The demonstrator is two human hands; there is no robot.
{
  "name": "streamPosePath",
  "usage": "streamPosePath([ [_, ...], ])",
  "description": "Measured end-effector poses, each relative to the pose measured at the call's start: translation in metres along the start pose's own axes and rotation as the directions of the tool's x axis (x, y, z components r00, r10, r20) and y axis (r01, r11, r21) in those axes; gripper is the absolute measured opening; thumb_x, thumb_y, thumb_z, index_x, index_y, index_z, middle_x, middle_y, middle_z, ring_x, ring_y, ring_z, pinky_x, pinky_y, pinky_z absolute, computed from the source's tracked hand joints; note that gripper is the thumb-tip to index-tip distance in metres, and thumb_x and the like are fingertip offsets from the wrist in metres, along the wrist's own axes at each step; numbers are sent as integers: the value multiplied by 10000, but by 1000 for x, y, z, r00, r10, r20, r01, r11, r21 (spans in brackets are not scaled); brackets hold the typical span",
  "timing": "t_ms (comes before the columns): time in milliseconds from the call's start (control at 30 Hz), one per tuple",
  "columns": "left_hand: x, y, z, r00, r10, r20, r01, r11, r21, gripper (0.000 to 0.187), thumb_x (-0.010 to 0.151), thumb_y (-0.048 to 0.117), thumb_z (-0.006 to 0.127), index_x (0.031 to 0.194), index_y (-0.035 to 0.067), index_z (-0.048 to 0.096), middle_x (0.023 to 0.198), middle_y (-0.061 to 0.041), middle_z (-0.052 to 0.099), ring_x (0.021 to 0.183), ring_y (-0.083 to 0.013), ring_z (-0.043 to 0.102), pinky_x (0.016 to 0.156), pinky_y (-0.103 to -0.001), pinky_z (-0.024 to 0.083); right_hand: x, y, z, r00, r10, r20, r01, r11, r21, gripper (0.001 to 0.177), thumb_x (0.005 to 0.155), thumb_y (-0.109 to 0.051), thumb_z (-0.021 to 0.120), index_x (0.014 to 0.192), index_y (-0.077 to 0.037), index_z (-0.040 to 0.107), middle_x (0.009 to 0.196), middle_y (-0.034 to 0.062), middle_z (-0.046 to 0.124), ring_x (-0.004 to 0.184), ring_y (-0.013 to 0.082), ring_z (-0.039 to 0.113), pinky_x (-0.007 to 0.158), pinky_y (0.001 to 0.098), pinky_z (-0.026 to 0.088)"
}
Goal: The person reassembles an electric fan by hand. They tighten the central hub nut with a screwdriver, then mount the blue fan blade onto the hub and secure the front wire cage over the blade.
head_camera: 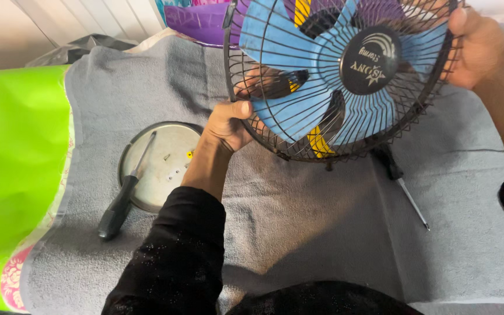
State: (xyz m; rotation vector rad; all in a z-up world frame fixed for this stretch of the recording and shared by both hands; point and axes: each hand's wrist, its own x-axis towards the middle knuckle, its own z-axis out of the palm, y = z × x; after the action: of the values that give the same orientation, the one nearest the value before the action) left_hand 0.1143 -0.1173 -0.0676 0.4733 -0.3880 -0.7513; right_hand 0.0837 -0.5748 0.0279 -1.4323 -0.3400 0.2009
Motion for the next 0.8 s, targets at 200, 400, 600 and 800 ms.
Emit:
streamPosePath([
  [200,-5,5,17,1000,-17,22,15,999,52,789,774,128,878,1457,-8,508,1376,-153,615,1273,-304,597,1142,-458,481,-10,2,7,996,21,-84,-27,998,-63,751,966,-689,680,1337,-44,577,1135,44,684,984,122,671,921,336,573],
  [400,-13,8,28,1000,27,-2,-27,991,133,850,779,120,875,1511,89,444,1419,-101,585,1252,-270,574,1038,-457,481,-15,-6,40,998,-51,-31,50,998,-32,865,986,-691,658,1495,-18,470,1362,76,620,1236,154,628,1115,378,519],
  [600,-21,15,39,998,33,45,-39,989,142,868,788,156,889,1522,60,437,1438,-102,573,1303,-279,567,1067,-488,496,-32,-26,74,973,-139,-185,117,985,-127,671,1052,-430,632,1559,-37,436,1426,101,606,1225,192,633,1032,388,543],
  [800,-22,13,67,984,151,-95,-130,972,198,750,851,423,796,1446,92,484,1414,-97,599,1313,-263,583,1112,-492,485,-46,-33,104,842,-295,-452,146,930,-337,706,900,-137,746,1532,-42,446,1464,147,571,1190,198,637,914,385,563],
])
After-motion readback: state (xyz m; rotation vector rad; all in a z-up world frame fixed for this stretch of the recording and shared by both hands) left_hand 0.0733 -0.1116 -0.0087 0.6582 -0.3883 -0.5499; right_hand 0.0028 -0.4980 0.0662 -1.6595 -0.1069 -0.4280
